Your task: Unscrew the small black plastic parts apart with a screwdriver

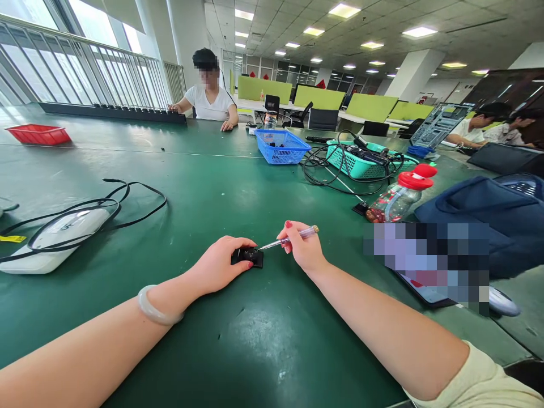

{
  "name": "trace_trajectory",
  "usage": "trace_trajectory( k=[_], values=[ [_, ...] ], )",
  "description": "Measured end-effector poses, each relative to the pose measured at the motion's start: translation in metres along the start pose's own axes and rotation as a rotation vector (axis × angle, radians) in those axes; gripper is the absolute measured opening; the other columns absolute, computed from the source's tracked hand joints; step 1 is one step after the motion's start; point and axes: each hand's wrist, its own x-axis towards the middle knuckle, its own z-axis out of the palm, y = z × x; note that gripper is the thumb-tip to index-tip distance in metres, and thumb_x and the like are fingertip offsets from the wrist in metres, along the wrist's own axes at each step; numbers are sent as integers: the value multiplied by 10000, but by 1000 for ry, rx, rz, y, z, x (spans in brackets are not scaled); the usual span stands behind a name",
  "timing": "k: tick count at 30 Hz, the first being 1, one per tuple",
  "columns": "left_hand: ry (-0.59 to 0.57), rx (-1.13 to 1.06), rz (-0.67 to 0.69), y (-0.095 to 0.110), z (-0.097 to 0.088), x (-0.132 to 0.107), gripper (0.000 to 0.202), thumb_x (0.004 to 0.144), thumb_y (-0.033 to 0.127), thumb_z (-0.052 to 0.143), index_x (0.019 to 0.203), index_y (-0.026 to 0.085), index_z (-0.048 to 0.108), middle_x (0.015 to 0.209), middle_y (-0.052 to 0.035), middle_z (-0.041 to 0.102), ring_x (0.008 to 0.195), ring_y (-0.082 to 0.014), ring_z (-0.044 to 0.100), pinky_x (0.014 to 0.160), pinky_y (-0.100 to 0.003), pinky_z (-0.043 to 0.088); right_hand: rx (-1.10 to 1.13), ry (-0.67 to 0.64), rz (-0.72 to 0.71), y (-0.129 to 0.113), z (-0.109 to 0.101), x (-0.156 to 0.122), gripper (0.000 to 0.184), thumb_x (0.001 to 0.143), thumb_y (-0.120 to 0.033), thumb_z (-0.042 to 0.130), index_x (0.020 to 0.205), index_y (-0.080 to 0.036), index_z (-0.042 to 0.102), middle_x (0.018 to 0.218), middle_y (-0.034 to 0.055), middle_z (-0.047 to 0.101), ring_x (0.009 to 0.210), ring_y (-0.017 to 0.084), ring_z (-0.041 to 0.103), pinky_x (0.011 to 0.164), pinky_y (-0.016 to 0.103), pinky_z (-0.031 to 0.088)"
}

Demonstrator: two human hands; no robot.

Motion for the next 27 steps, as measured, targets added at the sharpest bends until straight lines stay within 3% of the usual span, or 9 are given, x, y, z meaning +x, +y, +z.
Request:
trace_trajectory(
  k=[5,14,27],
  values=[
    [-2,5,-5,1,0,0,379,808,416,574,1160,298,650,1142,-26,679,1088,-257,583,993,-424,506,18,36,-47,1,-1,-1,553,773,-717,581,564,-209,642,486,-12,522,402,93,456,401,249,372],
    [-3,19,-8,1,-1,0,360,814,399,590,1160,313,646,1141,-13,683,1083,-252,587,973,-413,504,128,107,23,7,-3,5,555,735,-724,624,550,-200,624,443,-18,505,362,86,441,361,239,356],
    [-3,12,8,2,1,1,363,816,426,584,1153,307,648,1132,-6,689,1067,-249,592,985,-417,496,54,14,52,0,-3,0,541,741,-696,644,575,-181,642,457,-23,518,386,69,453,384,209,365]
  ],
)
